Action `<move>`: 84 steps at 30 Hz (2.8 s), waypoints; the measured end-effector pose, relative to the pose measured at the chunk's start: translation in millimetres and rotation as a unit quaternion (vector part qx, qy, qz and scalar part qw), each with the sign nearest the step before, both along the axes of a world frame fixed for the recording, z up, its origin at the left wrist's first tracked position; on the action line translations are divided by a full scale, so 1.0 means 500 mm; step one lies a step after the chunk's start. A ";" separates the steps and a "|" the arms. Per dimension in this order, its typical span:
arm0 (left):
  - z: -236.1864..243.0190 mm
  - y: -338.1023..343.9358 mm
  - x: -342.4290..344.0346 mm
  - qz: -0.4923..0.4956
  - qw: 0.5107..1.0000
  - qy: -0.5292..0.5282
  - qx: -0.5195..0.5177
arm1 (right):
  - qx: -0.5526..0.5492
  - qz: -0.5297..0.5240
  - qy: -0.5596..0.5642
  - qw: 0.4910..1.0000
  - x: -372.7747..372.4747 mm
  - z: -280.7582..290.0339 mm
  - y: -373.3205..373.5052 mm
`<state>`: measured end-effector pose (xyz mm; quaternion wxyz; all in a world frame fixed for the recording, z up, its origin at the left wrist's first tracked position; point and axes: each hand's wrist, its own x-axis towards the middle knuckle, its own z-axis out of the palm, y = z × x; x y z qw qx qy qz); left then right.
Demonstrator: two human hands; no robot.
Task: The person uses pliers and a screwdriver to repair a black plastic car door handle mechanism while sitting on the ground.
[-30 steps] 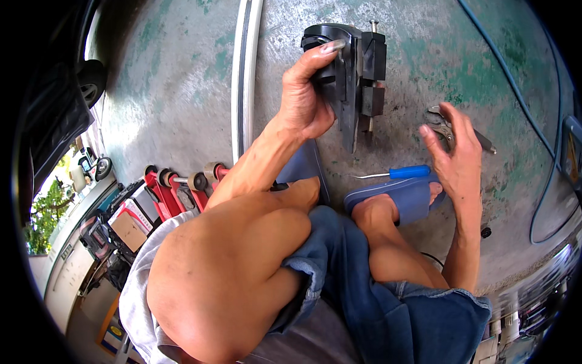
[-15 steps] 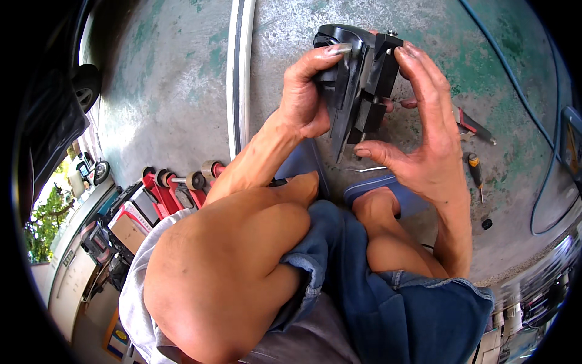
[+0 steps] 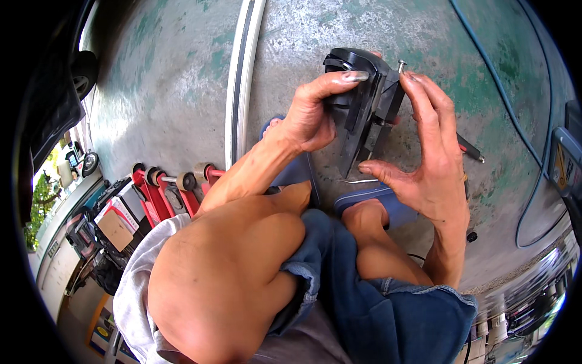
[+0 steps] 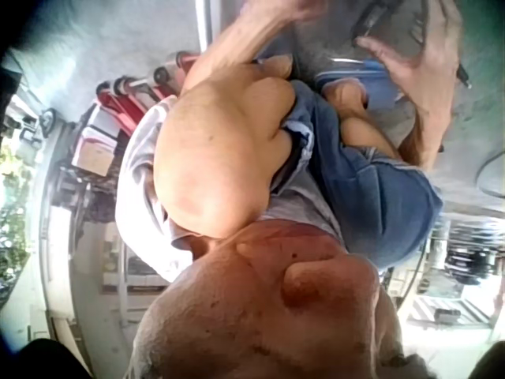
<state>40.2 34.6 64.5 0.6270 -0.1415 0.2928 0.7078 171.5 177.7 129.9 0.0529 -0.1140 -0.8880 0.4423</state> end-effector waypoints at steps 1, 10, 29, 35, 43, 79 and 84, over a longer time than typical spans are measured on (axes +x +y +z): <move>0.001 0.000 -0.001 0.000 1.000 0.001 -0.001 | -0.001 0.002 0.000 1.000 -0.002 0.000 -0.001; -0.004 0.000 0.000 0.007 1.000 0.003 -0.005 | -0.068 -0.033 0.002 0.997 -0.006 -0.026 -0.005; -0.007 0.000 0.003 0.006 1.000 0.002 -0.013 | -0.011 0.016 -0.047 0.999 -0.019 -0.002 0.004; -0.006 0.002 0.006 0.002 1.000 0.000 -0.013 | 0.020 0.016 -0.059 0.998 -0.019 0.008 0.019; -0.004 -0.003 0.009 0.002 1.000 0.003 -0.017 | 0.107 0.037 -0.005 0.994 -0.014 0.001 0.023; -0.021 -0.031 0.010 0.030 0.999 -0.026 -0.023 | 0.045 -0.010 0.018 0.999 -0.004 -0.027 -0.022; 0.008 -0.020 0.008 0.054 0.994 0.091 0.017 | -0.178 -0.079 0.056 0.979 0.004 -0.027 -0.007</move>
